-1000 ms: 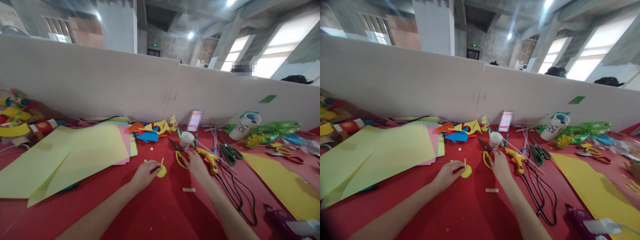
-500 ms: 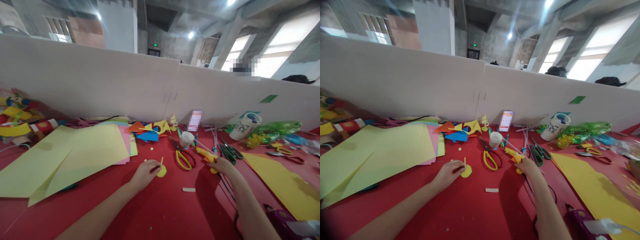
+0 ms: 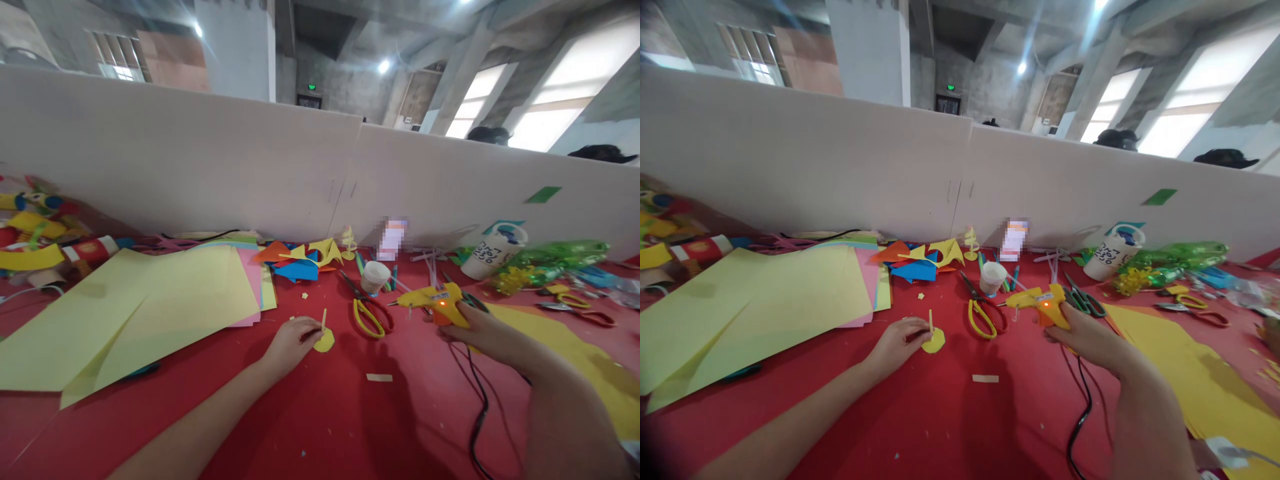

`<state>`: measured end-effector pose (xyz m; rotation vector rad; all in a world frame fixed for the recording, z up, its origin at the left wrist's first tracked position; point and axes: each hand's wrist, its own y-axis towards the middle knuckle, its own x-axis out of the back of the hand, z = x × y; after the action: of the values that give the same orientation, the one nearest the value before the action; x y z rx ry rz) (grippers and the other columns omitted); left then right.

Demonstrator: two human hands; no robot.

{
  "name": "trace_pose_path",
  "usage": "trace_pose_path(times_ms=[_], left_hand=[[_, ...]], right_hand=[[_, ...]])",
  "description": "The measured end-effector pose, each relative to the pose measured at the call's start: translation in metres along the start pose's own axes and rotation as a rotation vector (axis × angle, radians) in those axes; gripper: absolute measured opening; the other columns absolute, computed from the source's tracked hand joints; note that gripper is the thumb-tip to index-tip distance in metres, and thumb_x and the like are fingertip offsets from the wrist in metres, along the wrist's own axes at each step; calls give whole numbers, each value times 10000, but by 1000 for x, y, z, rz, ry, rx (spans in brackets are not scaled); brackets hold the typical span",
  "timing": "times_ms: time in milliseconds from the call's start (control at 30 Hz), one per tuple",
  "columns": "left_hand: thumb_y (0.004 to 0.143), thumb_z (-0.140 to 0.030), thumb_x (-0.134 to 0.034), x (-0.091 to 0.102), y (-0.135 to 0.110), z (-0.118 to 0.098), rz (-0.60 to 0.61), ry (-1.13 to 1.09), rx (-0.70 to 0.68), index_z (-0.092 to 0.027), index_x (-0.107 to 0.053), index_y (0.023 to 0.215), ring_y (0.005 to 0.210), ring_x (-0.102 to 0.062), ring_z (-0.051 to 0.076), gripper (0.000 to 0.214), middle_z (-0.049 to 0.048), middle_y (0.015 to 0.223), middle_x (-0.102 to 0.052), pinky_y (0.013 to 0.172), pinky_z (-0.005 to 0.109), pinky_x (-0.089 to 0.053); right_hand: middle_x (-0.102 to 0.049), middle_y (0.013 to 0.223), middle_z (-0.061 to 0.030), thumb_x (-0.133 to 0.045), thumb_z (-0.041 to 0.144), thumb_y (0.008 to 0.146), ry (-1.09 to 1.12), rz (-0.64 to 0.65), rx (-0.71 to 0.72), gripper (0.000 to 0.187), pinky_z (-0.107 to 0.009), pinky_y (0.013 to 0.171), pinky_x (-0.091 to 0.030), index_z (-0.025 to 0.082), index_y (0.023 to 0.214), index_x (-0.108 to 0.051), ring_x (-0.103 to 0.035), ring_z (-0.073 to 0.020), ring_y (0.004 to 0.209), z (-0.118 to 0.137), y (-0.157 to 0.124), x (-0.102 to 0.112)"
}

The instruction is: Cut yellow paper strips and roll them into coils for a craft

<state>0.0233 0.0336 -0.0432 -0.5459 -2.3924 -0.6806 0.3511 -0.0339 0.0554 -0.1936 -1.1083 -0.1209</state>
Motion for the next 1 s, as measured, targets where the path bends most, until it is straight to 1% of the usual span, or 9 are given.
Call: trace_pose_path(times_ms=[67,167,267,400,467,533,633,867,1000], left_hand=[[802,-230,-537,1,0,-1,4,7,5,-175,-668,821,810,-623,162,143,44,863,-696,765,265,-468],[800,-227,-539,2,1,-2,5,12,15,-178,-668,808,801,-623,162,138,41,858,-695,758,263,-468],[794,-228,-546,2,2,-3,1,9,20,-180,-667,795,797,-623,163,130,40,851,-695,756,265,-469],[798,-240,-542,2,2,-2,-5,1,8,-187,-666,799,790,-621,162,135,37,848,-694,737,263,-473],[801,-243,-538,2,2,-2,-8,3,1,-187,-664,796,780,-620,159,138,35,836,-693,732,262,-474],[801,-240,-537,2,2,-2,-7,10,0,-182,-663,793,784,-621,160,139,40,835,-691,735,265,-474],[799,-232,-534,2,2,-2,1,14,2,-177,-661,792,794,-622,165,138,46,846,-689,738,270,-476],[803,-243,-523,2,1,-3,-37,-15,-3,-187,-653,786,787,-619,160,142,40,838,-686,748,268,-479],[807,-230,-509,4,2,-7,-29,-18,35,-179,-641,788,793,-609,165,142,53,842,-670,740,276,-481]], right_hand=[[-624,741,-56,-557,322,675,-59,102,95,160,-270,577,-431,180,748,-552,-581,-192,652,20,-5,-1],[-619,775,-59,-513,330,720,-68,228,253,161,-276,605,-420,182,767,-558,-577,-198,688,51,-9,-14],[-615,779,-63,-488,307,746,-106,239,327,140,-287,616,-409,178,762,-542,-571,-198,699,71,-10,-31],[-611,790,-63,-497,237,724,-64,291,302,91,-271,587,-405,168,777,-522,-572,-188,695,78,-8,-41],[-603,769,-51,-519,248,710,-8,351,273,111,-256,556,-402,164,781,-513,-568,-171,656,77,-7,-41],[-600,779,-44,-534,278,709,30,372,280,152,-254,556,-400,163,807,-519,-559,-165,656,77,-6,-39],[-601,811,-40,-569,315,696,58,368,293,218,-262,582,-397,164,852,-546,-544,-167,690,80,-6,-40],[-589,723,-30,-560,446,707,108,353,177,329,-249,527,-382,137,817,-583,-534,-163,639,93,-6,-57],[-612,773,-42,-486,458,771,114,340,244,343,-274,591,-412,157,897,-591,-564,-178,681,99,-9,-63]])
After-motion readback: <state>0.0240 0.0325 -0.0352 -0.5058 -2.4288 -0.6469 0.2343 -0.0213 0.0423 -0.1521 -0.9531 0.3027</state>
